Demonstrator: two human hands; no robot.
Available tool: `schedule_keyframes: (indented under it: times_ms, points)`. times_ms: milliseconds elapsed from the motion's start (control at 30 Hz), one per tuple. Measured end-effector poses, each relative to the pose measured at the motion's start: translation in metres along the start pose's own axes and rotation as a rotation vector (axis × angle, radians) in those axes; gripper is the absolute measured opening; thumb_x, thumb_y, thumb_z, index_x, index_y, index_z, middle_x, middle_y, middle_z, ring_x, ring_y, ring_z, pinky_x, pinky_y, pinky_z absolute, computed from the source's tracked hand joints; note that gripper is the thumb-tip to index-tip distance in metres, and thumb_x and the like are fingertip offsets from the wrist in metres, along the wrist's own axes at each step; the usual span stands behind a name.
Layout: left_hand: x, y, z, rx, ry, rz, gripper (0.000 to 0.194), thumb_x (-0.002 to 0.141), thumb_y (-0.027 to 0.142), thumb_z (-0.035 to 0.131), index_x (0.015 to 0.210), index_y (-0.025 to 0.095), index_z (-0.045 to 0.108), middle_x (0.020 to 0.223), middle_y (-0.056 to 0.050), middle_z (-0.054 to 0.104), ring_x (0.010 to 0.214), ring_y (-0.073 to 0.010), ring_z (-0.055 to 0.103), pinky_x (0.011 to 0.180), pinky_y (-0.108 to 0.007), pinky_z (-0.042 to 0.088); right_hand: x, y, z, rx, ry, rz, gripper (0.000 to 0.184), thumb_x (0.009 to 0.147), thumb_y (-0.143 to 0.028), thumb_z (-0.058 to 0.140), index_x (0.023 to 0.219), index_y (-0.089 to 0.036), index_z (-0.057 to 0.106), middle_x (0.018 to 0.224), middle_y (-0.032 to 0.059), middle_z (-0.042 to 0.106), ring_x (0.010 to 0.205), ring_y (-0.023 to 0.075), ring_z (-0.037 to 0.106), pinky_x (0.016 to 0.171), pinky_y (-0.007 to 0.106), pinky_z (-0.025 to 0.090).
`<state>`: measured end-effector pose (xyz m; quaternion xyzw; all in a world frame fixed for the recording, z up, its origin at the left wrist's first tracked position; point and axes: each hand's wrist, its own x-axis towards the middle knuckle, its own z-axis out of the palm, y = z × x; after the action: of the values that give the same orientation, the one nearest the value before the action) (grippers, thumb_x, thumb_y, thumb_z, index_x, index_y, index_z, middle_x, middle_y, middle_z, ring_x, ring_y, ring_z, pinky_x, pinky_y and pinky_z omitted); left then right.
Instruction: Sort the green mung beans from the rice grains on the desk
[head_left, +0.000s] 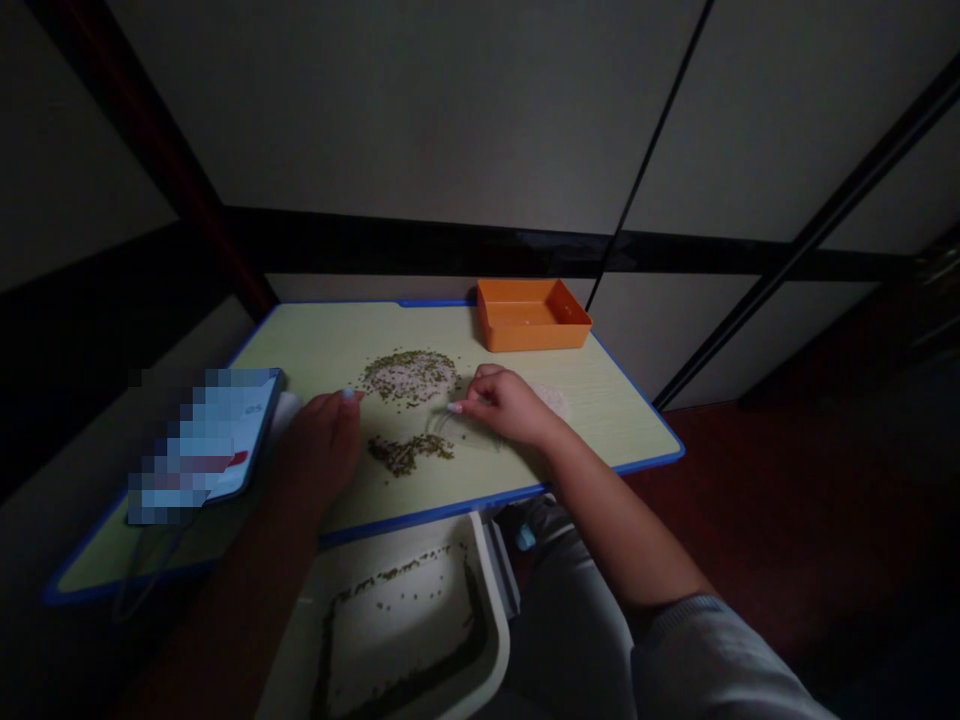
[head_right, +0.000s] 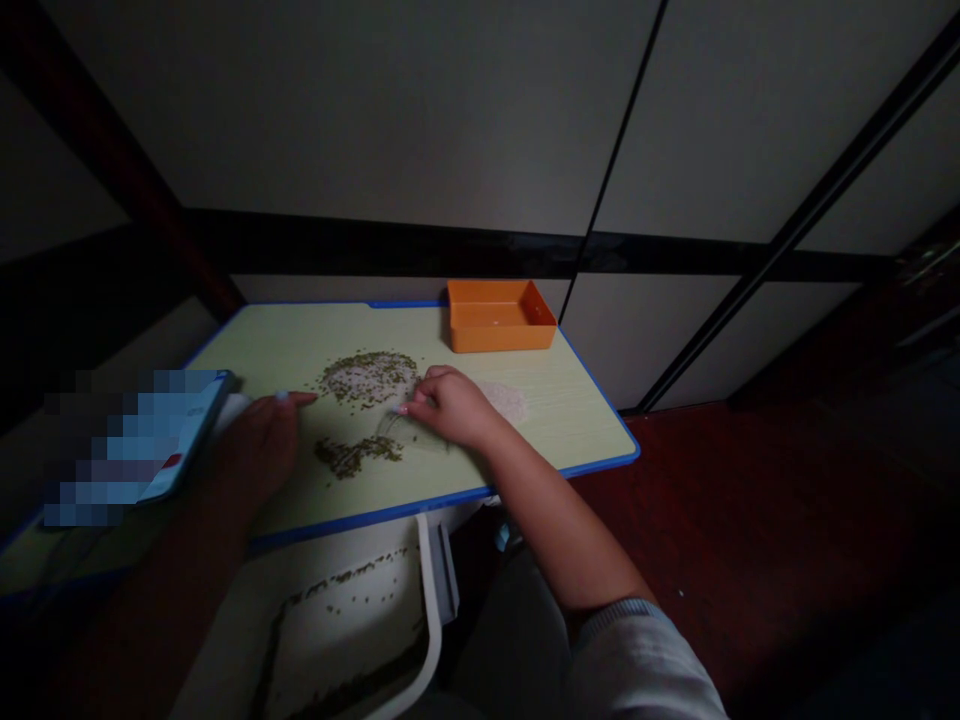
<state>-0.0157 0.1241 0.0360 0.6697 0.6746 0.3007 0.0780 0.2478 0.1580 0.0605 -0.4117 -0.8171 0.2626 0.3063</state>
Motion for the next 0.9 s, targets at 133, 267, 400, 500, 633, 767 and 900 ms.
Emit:
schedule_keyframes:
  times_ms: [133, 267, 400, 500, 633, 767, 900]
  points:
    - [0.000, 0.001, -0.001, -0.004, -0.022, 0.005, 0.061, 0.100, 0.045, 0.020, 0.116, 0.015, 0.071, 0.130, -0.021, 0.074, 0.130, -0.0319, 0.067, 0.122, -0.050, 0.048, 0.000, 0.002, -0.006, -0.064, -0.114, 0.053, 0.038, 0.088, -0.013, 0.086, 0.061, -0.017, 0.059, 0.068, -0.0045, 0.048, 0.071, 0.0128, 0.048, 0.071, 0.027, 0.034]
    - [-0.001, 0.002, -0.002, -0.017, -0.009, -0.002, 0.060, 0.101, 0.047, 0.021, 0.117, 0.018, 0.071, 0.132, -0.018, 0.075, 0.132, -0.0299, 0.066, 0.122, -0.049, 0.048, -0.001, 0.003, -0.007, -0.079, -0.139, 0.064, 0.034, 0.090, -0.016, 0.085, 0.063, -0.015, 0.063, 0.067, -0.0042, 0.050, 0.069, 0.0118, 0.049, 0.071, 0.027, 0.035]
    - [-0.002, 0.003, -0.003, -0.013, -0.007, -0.018, 0.061, 0.101, 0.047, 0.020, 0.115, 0.018, 0.070, 0.130, -0.019, 0.074, 0.130, -0.0317, 0.067, 0.119, -0.051, 0.050, -0.002, 0.004, -0.008, -0.069, -0.170, 0.081, 0.031, 0.092, -0.016, 0.082, 0.064, -0.015, 0.067, 0.067, -0.0030, 0.055, 0.068, 0.0118, 0.050, 0.070, 0.027, 0.035]
    - [-0.002, 0.004, -0.002, -0.004, -0.010, -0.031, 0.060, 0.100, 0.047, 0.020, 0.115, 0.017, 0.070, 0.130, -0.020, 0.074, 0.130, -0.0322, 0.067, 0.120, -0.050, 0.049, -0.003, 0.004, -0.007, -0.018, -0.229, 0.067, 0.028, 0.092, -0.013, 0.080, 0.066, -0.015, 0.070, 0.068, -0.0021, 0.058, 0.070, 0.0123, 0.052, 0.071, 0.027, 0.036]
    - [-0.002, 0.005, -0.003, -0.005, -0.028, -0.046, 0.058, 0.100, 0.047, 0.021, 0.113, 0.017, 0.070, 0.129, -0.020, 0.074, 0.129, -0.0328, 0.067, 0.120, -0.051, 0.049, -0.004, 0.003, -0.006, 0.051, -0.291, 0.037, 0.029, 0.090, -0.010, 0.078, 0.065, -0.015, 0.067, 0.068, -0.0029, 0.058, 0.070, 0.0123, 0.052, 0.071, 0.027, 0.037]
    - [-0.001, 0.004, -0.002, -0.008, -0.008, -0.033, 0.060, 0.099, 0.047, 0.021, 0.113, 0.016, 0.070, 0.126, -0.021, 0.074, 0.127, -0.0331, 0.068, 0.119, -0.051, 0.050, -0.005, 0.005, -0.008, 0.105, -0.315, -0.011, 0.030, 0.089, -0.013, 0.079, 0.063, -0.016, 0.064, 0.068, -0.0041, 0.055, 0.070, 0.0119, 0.050, 0.070, 0.027, 0.036]
    - [0.000, 0.001, 0.001, -0.019, -0.001, -0.011, 0.060, 0.099, 0.047, 0.021, 0.117, 0.015, 0.069, 0.126, -0.020, 0.075, 0.128, -0.0318, 0.067, 0.121, -0.050, 0.048, -0.007, 0.009, -0.015, 0.158, -0.337, -0.005, 0.029, 0.091, -0.024, 0.079, 0.066, -0.016, 0.066, 0.067, -0.0046, 0.054, 0.067, 0.0118, 0.049, 0.067, 0.027, 0.035]
